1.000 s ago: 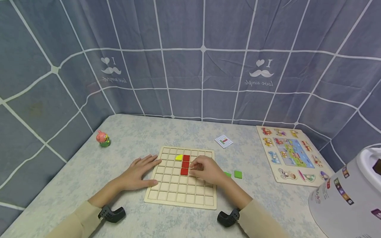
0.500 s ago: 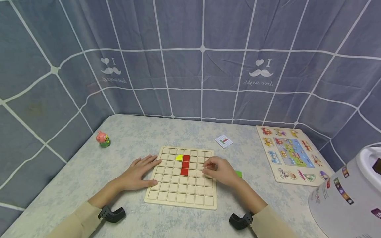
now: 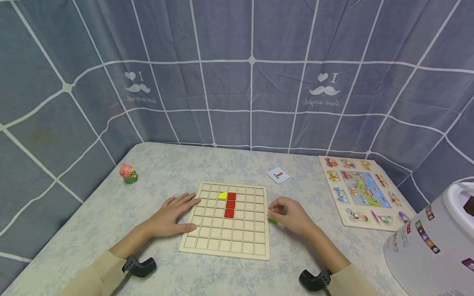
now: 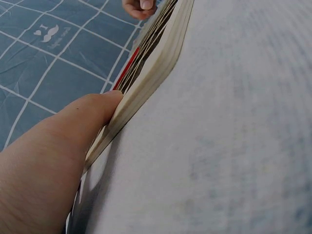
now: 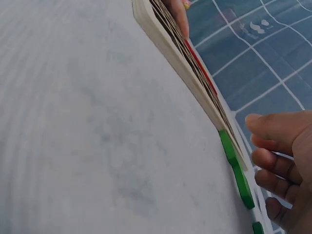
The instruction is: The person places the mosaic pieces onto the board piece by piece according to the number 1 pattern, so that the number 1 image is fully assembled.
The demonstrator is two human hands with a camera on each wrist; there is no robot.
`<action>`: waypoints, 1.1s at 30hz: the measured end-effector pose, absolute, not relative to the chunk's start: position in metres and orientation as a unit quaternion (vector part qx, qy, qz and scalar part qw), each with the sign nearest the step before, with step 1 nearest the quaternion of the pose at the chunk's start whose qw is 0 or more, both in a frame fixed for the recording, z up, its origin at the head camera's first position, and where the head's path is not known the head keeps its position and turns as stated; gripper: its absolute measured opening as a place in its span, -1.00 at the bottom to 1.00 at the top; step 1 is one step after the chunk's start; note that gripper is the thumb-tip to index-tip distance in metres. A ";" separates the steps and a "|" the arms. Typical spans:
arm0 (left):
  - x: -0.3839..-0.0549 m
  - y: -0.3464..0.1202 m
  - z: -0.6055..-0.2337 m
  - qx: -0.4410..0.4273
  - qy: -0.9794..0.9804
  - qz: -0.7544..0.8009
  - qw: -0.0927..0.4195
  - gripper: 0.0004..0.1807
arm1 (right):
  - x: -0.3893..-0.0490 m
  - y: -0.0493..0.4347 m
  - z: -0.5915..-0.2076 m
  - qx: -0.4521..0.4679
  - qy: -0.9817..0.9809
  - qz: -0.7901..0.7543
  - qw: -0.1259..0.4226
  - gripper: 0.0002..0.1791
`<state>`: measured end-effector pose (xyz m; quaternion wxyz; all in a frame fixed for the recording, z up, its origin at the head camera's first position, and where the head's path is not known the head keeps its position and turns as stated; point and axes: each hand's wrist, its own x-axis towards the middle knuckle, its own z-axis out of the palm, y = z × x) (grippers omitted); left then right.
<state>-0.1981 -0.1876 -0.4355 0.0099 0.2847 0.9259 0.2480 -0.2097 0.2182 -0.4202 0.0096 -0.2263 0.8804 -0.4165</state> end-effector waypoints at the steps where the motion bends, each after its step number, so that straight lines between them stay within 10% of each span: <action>1: -0.198 -0.188 -0.435 0.285 0.926 0.248 0.010 -0.12 | -0.210 0.220 -0.421 -0.226 0.882 -0.413 0.008 -0.84; 33: -0.198 -0.188 -0.436 0.286 0.926 0.246 0.006 -0.12 | -0.207 0.227 -0.427 -0.251 0.903 -0.348 -0.020 -0.79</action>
